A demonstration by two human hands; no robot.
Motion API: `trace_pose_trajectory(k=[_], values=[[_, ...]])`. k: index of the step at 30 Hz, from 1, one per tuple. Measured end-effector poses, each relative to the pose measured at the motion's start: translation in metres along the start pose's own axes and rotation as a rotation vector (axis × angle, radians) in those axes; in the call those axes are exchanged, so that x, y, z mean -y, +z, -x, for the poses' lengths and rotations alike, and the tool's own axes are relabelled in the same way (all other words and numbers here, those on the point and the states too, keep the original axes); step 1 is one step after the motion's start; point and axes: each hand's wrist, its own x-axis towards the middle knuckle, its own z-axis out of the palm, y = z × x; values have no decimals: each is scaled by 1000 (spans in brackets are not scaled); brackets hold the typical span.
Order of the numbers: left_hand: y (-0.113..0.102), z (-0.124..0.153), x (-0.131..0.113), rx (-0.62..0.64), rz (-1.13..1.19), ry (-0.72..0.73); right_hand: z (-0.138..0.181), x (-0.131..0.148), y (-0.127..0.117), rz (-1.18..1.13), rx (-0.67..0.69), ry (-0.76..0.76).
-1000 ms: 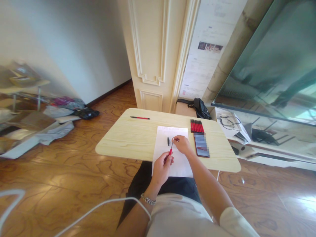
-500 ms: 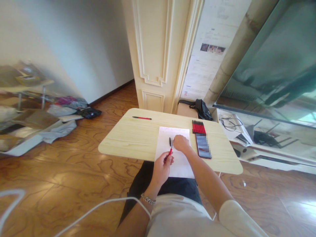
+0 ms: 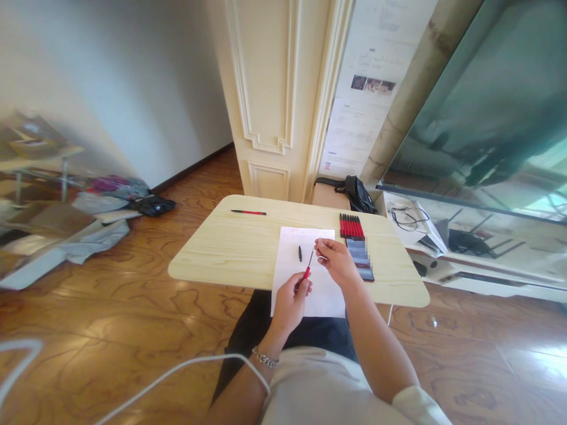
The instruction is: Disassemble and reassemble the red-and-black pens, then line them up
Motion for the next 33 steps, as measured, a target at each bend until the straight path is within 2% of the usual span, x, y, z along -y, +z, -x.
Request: trace_pose_trajectory(k=[4,18,25,33], values=[[2,2,-1,-4,-26,11,4,6,4,-76,12,9],[2,2,-1,-8,-40,11,6,7,9,-14,33,-29],[2,1,-1,-28,-29,5,6,4,6,94,37,-73],[-2,0,4,-9,-7,-12,14,-13,5,381,93,-95]])
